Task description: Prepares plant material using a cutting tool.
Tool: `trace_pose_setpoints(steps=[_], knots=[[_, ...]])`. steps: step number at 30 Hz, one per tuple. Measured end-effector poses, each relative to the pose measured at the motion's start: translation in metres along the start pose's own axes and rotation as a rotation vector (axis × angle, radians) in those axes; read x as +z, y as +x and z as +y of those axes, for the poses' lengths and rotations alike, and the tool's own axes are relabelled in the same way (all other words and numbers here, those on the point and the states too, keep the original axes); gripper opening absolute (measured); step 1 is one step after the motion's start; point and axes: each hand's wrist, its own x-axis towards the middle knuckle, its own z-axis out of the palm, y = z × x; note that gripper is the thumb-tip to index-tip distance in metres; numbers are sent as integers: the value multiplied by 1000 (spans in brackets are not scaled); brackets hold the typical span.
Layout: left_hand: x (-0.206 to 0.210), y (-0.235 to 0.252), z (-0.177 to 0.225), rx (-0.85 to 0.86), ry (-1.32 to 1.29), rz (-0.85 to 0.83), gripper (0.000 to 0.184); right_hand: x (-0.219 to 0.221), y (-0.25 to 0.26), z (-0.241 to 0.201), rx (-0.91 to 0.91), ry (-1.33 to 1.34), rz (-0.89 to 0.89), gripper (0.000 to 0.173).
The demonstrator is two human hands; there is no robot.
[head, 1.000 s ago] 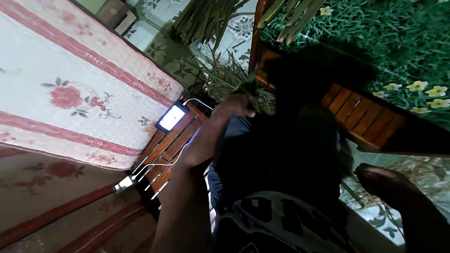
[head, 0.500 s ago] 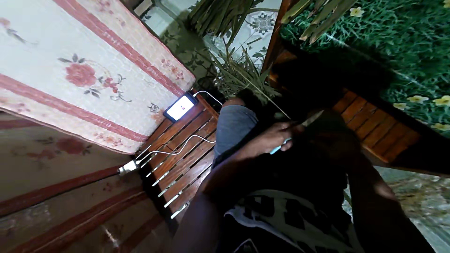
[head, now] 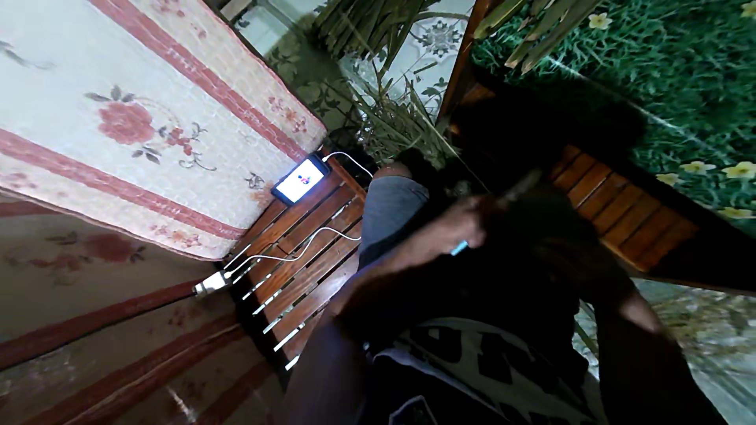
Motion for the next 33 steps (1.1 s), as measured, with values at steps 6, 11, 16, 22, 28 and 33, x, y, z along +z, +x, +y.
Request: trace_pose_setpoints(steps=[6,11,16,22,28,33], knots=[[-32,-19,48,127,-88,136,24,-18,-8,22,11,-119,-113,30],[-56,-18,44,239,-185,176,39,-11,-9,24,72,20,-142,30],[-8,-20,13,-35,69,-26,22,3,6,28,-109,30,-141,32],[-78,-44,72,335,-187,195,45,-20,-13,43,-46,-21,-215,26],[-21,-29,11,35,10,-68,22,-18,-8,41,-12,94,-280,27],[-35,-36,47,125,72,5,25,-25,-21,59,21,264,-257,23]])
